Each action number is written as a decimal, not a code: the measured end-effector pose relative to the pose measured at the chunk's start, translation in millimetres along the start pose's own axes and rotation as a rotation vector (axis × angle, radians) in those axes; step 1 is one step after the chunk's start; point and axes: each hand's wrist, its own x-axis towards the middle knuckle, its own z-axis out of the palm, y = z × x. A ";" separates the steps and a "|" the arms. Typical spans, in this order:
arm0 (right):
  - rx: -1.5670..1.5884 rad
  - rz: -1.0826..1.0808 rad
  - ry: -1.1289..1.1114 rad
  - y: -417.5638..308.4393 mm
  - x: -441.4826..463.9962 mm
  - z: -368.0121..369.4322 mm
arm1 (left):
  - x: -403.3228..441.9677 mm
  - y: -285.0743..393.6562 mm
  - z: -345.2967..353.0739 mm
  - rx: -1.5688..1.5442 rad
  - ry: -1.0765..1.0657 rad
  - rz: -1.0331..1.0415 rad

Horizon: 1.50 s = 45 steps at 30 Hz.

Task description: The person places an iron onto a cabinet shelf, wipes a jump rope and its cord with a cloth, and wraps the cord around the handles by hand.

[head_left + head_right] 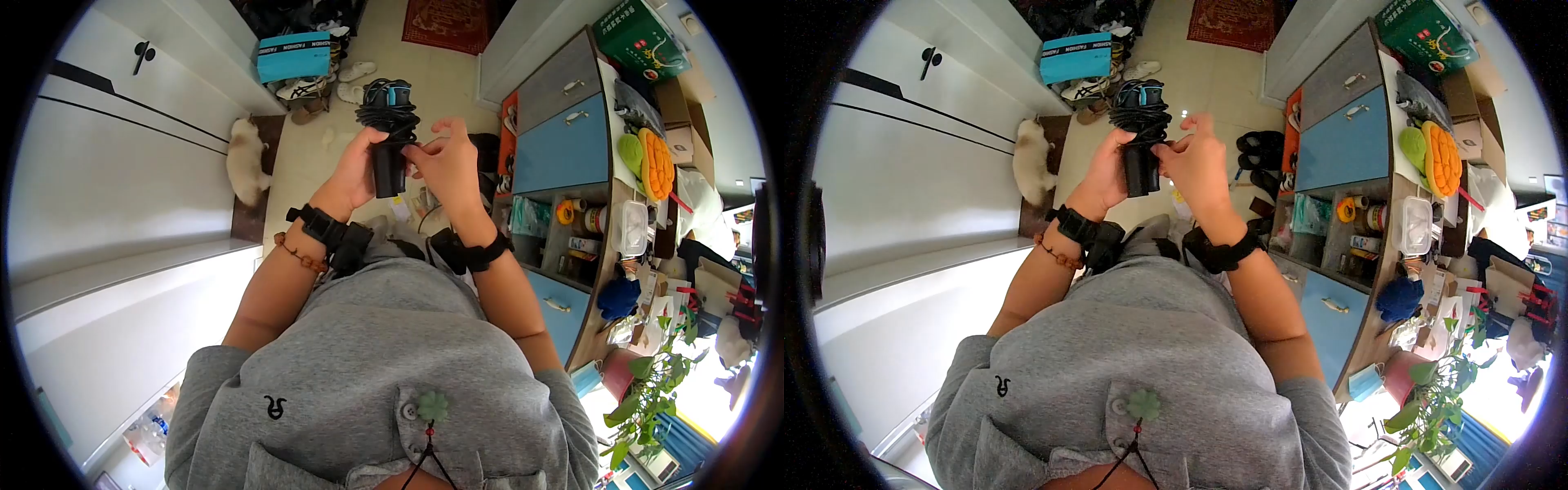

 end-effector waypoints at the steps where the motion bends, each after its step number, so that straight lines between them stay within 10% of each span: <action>1: -0.047 -0.066 -0.022 3.4 0.0 0.8 | -0.5 0.4 -0.1 -0.011 -0.020 -0.009; 9: -0.170 -0.404 -0.183 27.1 5.5 -3.5 | -5.6 -3.9 6.7 0.038 0.090 0.008; 36: -0.562 -0.509 0.101 38.7 -4.1 -2.8 | -1.7 -14.8 4.0 0.265 0.063 0.014; 45: -0.066 -0.241 -0.445 29.9 9.8 -35.9 | -4.0 -10.3 -2.3 0.229 0.044 -0.041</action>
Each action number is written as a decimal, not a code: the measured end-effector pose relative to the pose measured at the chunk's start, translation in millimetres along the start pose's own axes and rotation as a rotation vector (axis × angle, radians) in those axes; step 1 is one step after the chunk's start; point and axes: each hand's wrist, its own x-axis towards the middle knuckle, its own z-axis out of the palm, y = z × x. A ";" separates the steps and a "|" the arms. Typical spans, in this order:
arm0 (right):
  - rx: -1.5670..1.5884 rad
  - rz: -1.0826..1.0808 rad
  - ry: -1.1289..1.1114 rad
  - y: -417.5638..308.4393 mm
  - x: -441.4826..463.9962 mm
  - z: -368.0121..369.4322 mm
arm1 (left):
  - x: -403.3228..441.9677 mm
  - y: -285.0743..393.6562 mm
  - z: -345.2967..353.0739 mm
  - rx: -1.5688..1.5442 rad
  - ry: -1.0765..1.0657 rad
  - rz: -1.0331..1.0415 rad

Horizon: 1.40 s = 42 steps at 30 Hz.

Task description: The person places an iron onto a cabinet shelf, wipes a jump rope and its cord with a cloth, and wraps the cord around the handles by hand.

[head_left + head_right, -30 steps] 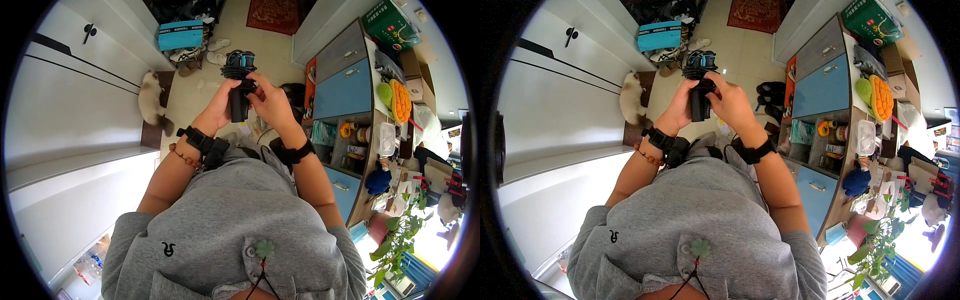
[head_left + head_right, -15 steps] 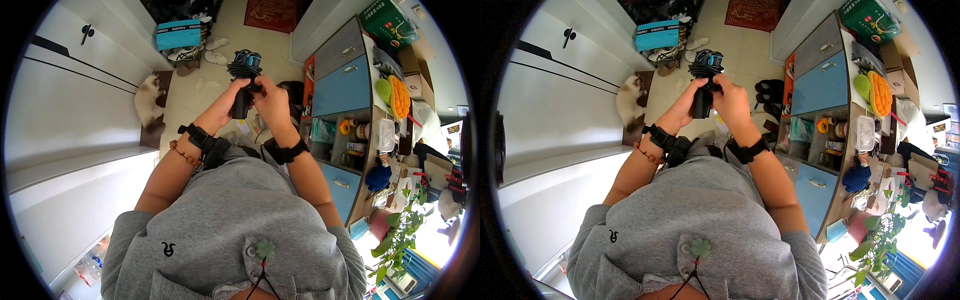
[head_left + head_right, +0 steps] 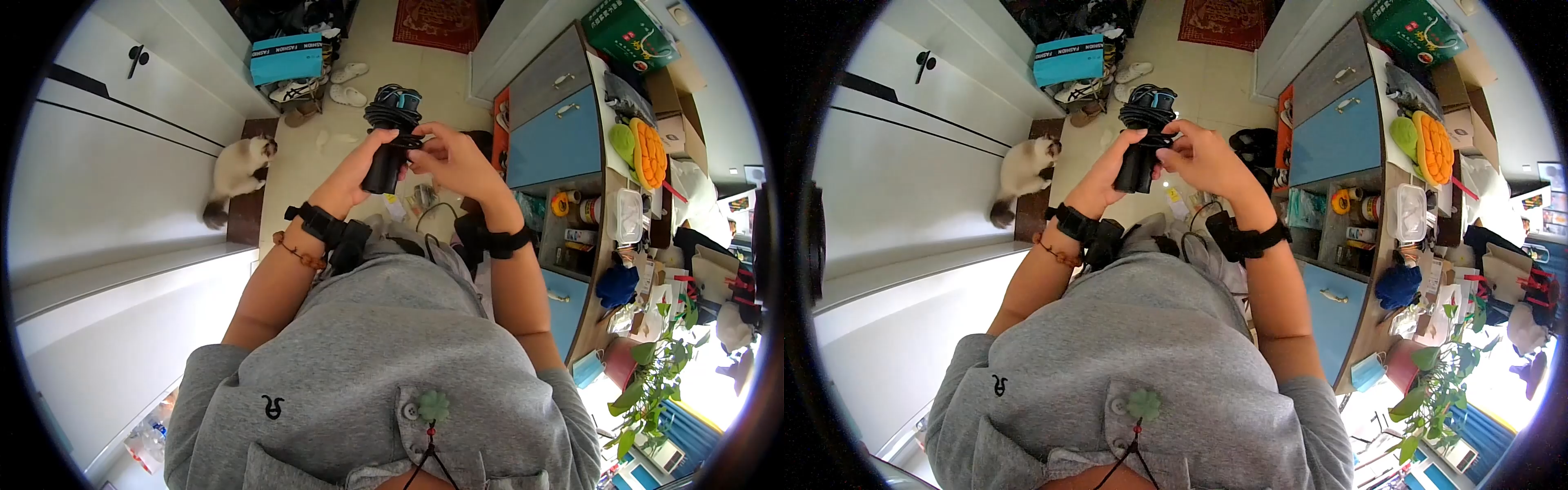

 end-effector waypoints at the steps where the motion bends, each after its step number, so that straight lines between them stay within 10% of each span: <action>1: 0.064 0.021 0.003 2.3 0.8 -0.1 | 0.8 0.5 -1.1 0.000 0.010 -0.001; 18: -0.455 -0.229 0.287 18.7 1.8 20.1 | 2.8 2.2 4.0 0.038 0.027 -0.018; 24: 0.496 0.160 0.226 19.4 8.1 14.8 | 3.8 5.8 3.3 0.179 0.101 0.045; 33: -0.420 0.007 0.201 16.7 13.6 -2.1 | 7.9 -1.9 1.9 0.448 0.105 0.228; 42: -0.175 0.078 0.531 29.6 20.1 28.3 | 8.0 5.4 -0.9 0.383 0.037 0.192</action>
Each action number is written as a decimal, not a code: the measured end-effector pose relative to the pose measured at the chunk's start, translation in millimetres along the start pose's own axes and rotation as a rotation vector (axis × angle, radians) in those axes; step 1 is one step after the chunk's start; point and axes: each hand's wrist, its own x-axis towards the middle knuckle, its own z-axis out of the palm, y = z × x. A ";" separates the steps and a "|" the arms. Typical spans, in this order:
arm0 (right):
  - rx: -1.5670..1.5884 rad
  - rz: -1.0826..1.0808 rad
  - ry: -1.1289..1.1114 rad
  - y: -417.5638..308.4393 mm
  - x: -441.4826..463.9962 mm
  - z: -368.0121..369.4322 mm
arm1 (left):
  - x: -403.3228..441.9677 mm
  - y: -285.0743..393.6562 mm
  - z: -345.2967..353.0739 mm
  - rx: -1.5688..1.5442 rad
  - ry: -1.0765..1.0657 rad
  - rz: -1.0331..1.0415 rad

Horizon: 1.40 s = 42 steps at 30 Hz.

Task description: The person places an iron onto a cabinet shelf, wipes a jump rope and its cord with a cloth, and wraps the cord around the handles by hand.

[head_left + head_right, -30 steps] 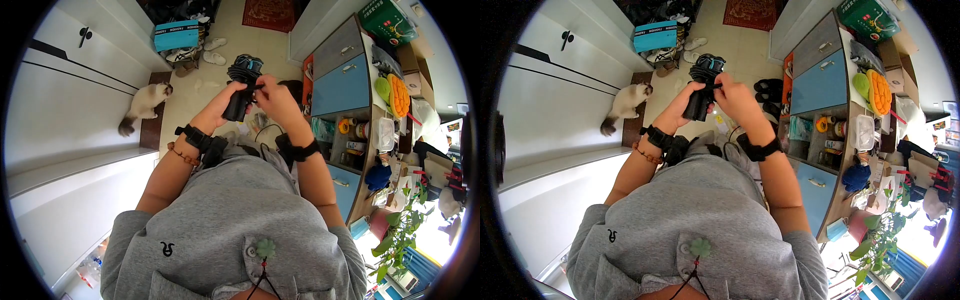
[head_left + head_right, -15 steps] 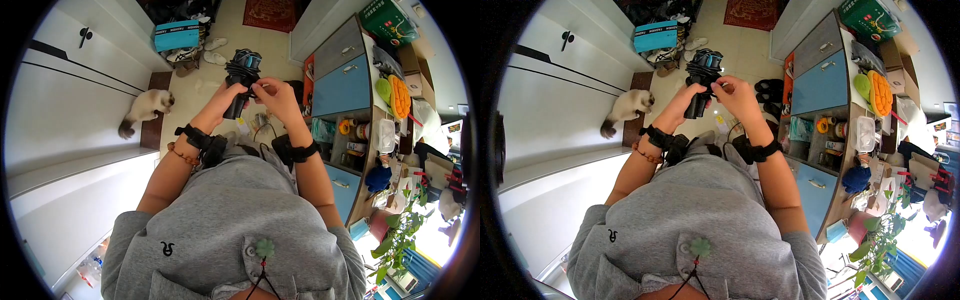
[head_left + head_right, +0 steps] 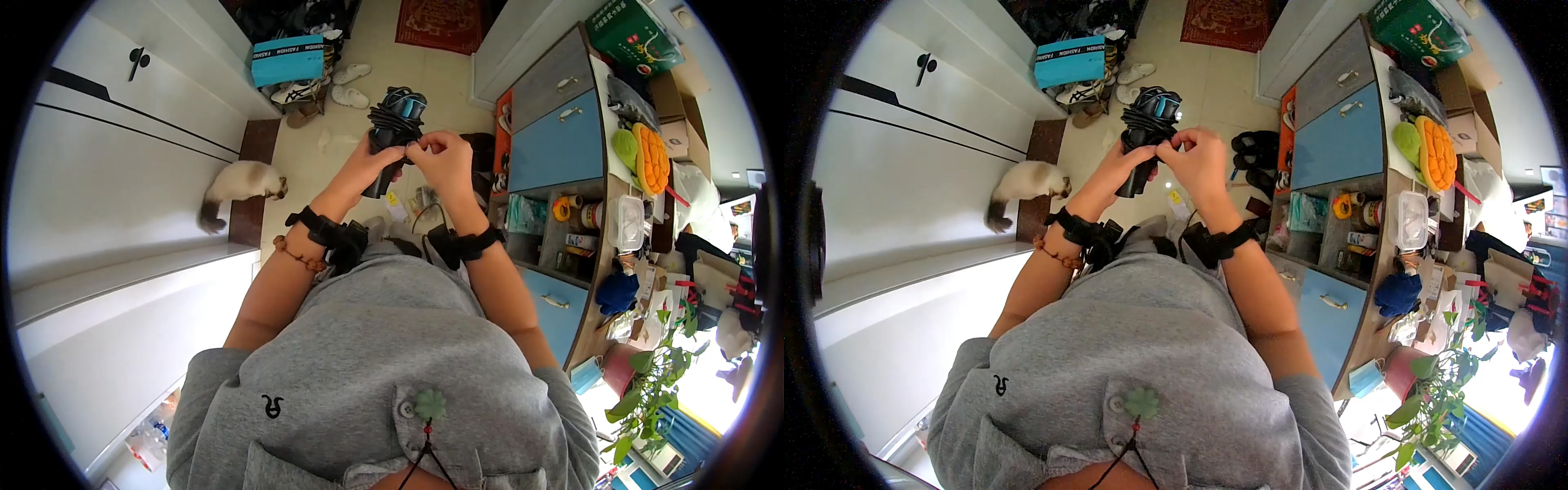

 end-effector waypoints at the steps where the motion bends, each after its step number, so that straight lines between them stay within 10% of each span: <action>1: -0.024 -0.128 0.091 -1.5 -1.8 -1.0 | -0.9 3.8 -0.7 -0.031 -0.046 -0.024; 11: -0.451 -0.769 0.486 -16.8 28.3 -36.7 | -5.7 11.4 10.2 0.019 -0.111 -0.060; 15: -0.524 -0.961 0.219 -12.2 35.9 -26.6 | 4.3 0.0 3.2 0.122 -0.091 -0.083; 22: -0.105 -0.220 0.085 -14.9 47.3 -45.9 | -1.6 8.1 18.2 -0.020 -0.223 -0.124; 27: -0.155 -0.589 -0.211 -6.4 43.0 -49.4 | -5.7 16.8 9.5 0.090 -0.105 -0.090; 30: -0.443 -0.531 -0.231 -11.0 35.1 -52.9 | -2.1 2.5 6.4 0.166 -0.114 -0.037; 42: 0.097 0.062 -0.088 64.8 89.3 -71.2 | -16.8 38.1 42.0 0.125 -0.234 0.026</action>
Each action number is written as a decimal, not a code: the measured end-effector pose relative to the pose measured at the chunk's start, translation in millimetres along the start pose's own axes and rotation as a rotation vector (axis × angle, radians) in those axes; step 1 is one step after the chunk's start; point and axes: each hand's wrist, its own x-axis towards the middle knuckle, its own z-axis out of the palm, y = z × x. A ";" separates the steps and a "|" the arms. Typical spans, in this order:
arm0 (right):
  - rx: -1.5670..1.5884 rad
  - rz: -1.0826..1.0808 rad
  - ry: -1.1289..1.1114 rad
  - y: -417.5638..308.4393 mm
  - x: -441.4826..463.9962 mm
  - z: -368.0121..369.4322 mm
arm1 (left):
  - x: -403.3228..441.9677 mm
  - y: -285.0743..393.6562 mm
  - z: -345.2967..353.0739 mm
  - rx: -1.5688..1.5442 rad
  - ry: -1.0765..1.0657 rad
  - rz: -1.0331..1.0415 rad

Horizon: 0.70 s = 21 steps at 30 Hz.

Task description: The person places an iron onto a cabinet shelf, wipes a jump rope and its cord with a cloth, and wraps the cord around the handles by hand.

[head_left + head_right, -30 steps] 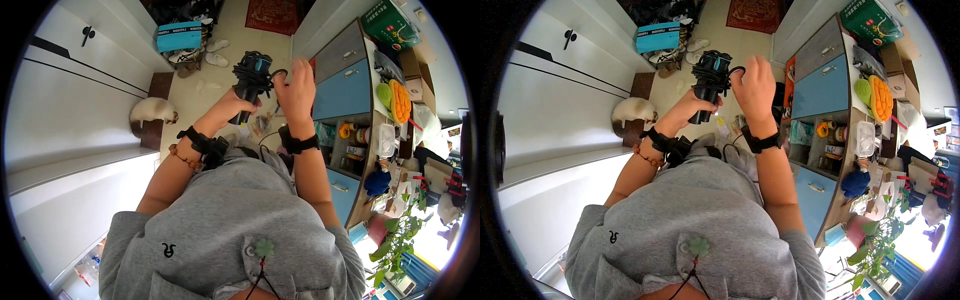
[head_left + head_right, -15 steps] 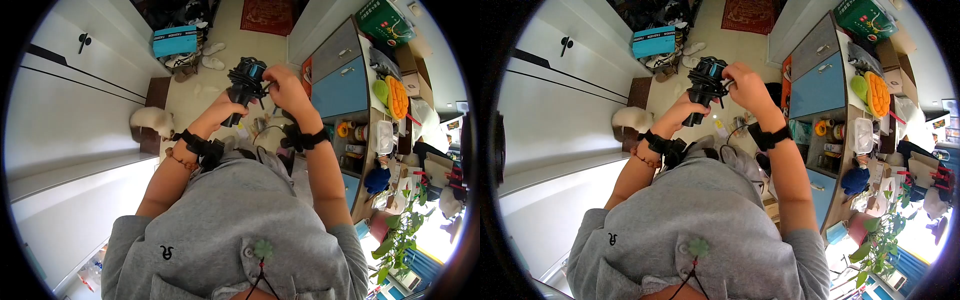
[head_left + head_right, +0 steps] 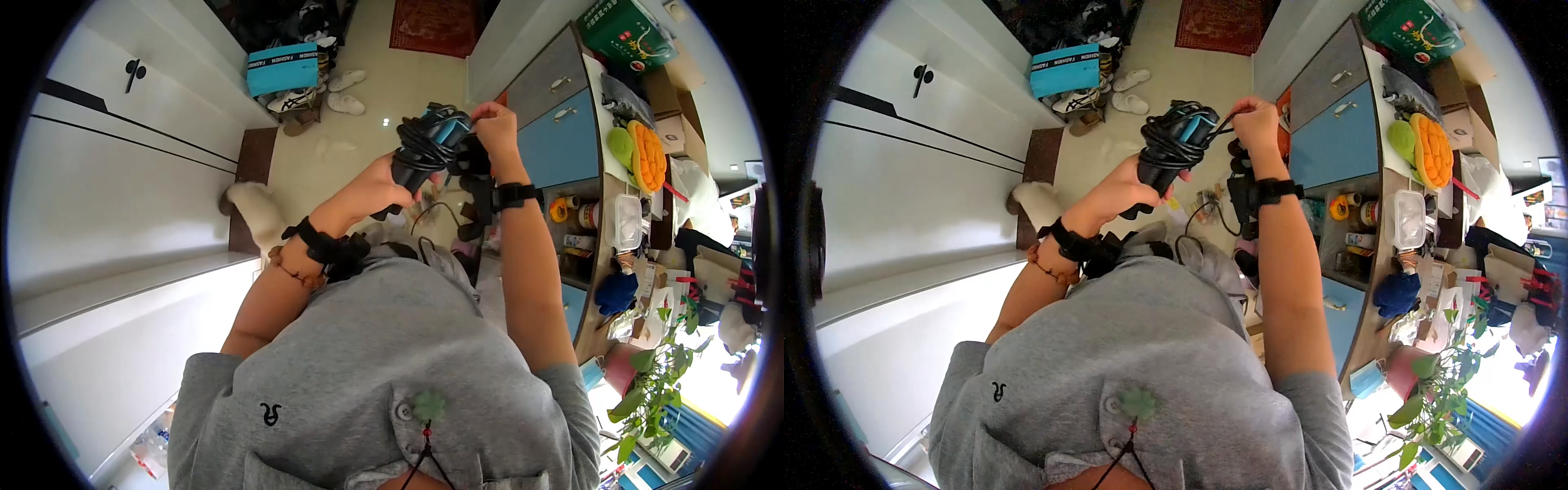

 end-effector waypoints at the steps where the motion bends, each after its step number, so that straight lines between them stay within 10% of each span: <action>1: -0.031 -0.043 -0.019 -1.1 -1.8 0.6 | -0.2 0.7 -2.8 0.018 0.012 0.003; 9: 0.278 -0.102 -0.465 -63.8 -41.3 -7.7 | 12.9 -28.2 -24.1 0.028 0.234 0.040; 21: 0.269 -0.095 -0.293 -74.1 -54.2 -4.3 | 21.7 -36.0 -35.1 -0.223 0.251 -0.088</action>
